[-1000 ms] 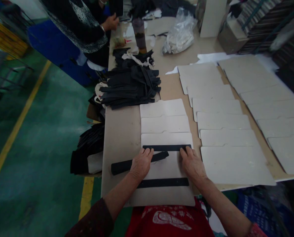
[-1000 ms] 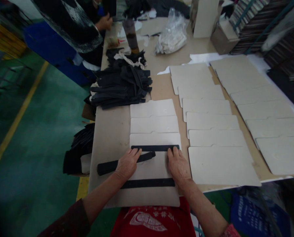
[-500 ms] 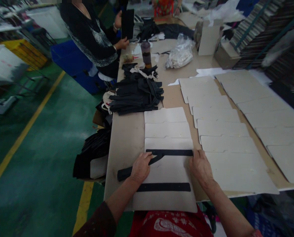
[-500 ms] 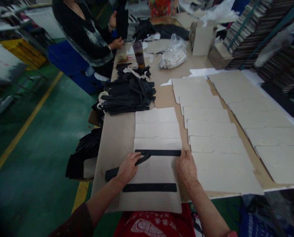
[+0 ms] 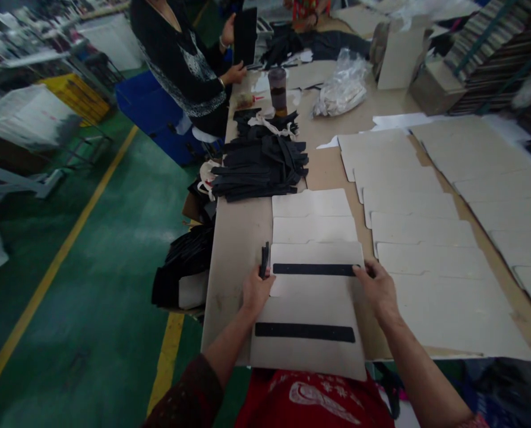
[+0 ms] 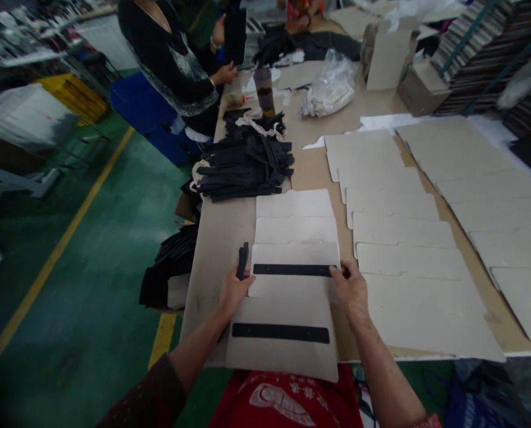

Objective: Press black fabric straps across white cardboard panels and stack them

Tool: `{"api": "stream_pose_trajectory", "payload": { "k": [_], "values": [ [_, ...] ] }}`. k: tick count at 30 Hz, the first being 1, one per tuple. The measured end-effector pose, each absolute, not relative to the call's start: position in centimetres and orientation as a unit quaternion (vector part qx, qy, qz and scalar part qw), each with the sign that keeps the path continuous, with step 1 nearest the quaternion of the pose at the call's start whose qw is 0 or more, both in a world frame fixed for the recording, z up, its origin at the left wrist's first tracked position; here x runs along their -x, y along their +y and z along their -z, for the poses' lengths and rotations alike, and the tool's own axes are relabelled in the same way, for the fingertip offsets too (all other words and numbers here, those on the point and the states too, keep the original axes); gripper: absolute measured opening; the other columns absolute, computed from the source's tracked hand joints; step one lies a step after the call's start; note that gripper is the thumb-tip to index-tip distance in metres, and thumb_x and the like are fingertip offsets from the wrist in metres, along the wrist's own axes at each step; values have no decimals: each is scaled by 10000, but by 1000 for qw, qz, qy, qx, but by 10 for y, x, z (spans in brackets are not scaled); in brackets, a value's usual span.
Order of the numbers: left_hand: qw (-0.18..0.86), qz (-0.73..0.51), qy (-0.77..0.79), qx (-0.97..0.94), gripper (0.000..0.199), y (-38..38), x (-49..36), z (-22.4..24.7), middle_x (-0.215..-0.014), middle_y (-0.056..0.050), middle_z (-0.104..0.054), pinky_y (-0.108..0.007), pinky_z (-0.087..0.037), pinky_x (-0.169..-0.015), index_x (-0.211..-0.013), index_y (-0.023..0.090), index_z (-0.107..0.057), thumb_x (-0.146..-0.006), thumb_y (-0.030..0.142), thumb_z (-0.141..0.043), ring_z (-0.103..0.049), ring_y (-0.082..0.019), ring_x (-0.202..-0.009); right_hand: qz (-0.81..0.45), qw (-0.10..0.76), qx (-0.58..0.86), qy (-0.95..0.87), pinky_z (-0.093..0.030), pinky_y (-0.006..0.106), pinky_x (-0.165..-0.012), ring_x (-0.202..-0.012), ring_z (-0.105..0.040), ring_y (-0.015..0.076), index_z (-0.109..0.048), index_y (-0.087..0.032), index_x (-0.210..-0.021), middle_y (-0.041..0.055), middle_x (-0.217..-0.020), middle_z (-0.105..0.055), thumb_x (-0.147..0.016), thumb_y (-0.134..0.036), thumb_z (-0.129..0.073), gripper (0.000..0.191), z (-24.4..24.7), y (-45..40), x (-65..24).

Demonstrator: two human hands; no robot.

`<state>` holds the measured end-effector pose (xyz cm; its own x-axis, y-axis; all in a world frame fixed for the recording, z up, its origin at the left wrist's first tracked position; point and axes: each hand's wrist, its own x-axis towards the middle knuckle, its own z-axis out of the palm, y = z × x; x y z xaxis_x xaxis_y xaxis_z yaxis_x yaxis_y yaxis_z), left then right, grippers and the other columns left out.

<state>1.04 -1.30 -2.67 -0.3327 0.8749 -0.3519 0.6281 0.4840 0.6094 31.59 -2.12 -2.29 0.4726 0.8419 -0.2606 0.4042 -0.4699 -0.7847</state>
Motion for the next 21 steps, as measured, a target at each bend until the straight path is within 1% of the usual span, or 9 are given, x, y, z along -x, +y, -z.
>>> {"api": "stream_pose_trajectory", "payload": {
  "k": [3,6,8,10,12,15,16,18,21],
  "values": [
    [362,-223,800,-424,288,-7,-4,32,-799,-26,-707,-261,-508,-731,-957,156,-673,-693,227,-767,-683,-186,-773,-353,380,757,-398,-449,327,-722,-766,-564,184,-670,-182,-926,24,-826,-640,-751,-555,-598,419,12,-18,-308],
    [391,-252,799,-381,329,-4,0,31,-780,-26,-703,-252,-492,-695,-934,149,-674,-644,260,-785,-673,-181,-748,-297,471,689,-463,-446,327,-775,-826,-567,178,-670,-203,-855,11,-844,-616,-802,-483,-640,287,-12,-16,-293],
    [416,-264,795,-355,332,-4,3,26,-776,-37,-701,-254,-480,-648,-911,143,-681,-639,307,-775,-661,-183,-720,-246,509,633,-528,-449,328,-780,-827,-569,173,-671,-212,-825,12,-826,-600,-845,-411,-643,201,-34,-17,-284],
    [447,-272,784,-335,364,-5,7,16,-755,-45,-691,-255,-460,-590,-913,129,-681,-642,359,-756,-639,-179,-668,-219,511,605,-570,-457,325,-762,-816,-572,171,-673,-219,-841,19,-827,-599,-874,-361,-632,151,-57,-21,-276],
    [479,-276,767,-328,411,-7,13,-1,-735,-40,-680,-250,-441,-557,-931,119,-678,-630,390,-749,-612,-166,-628,-216,510,605,-572,-463,319,-752,-820,-574,172,-666,-219,-847,25,-837,-601,-878,-352,-635,140,-74,-32,-272],
    [513,-267,741,-342,401,-15,27,-37,-686,-14,-656,-246,-425,-555,-872,123,-688,-576,378,-779,-578,-154,-606,-277,525,658,-463,-472,295,-726,-816,-583,169,-643,-215,-866,22,-858,-621,-823,-420,-696,216,-83,-56,-274],
    [519,-262,735,-348,376,-19,32,-49,-666,-5,-646,-247,-426,-564,-831,124,-692,-552,355,-794,-575,-156,-610,-315,522,683,-403,-477,288,-707,-804,-591,170,-636,-215,-895,22,-869,-638,-796,-455,-716,271,-80,-66,-276],
    [526,-232,728,-374,311,-32,42,-69,-651,6,-639,-251,-433,-589,-765,128,-696,-527,296,-805,-585,-169,-642,-394,479,724,-300,-485,284,-668,-772,-608,178,-623,-215,-956,28,-889,-675,-751,-520,-733,384,-67,-89,-282],
    [524,-119,709,-457,226,-58,50,-78,-709,9,-672,-251,-443,-613,-799,142,-716,-594,233,-745,-615,-189,-703,-443,362,768,-286,-512,328,-677,-755,-622,211,-630,-206,-976,51,-871,-698,-753,-600,-675,456,-32,-129,-288]
  ]
}}
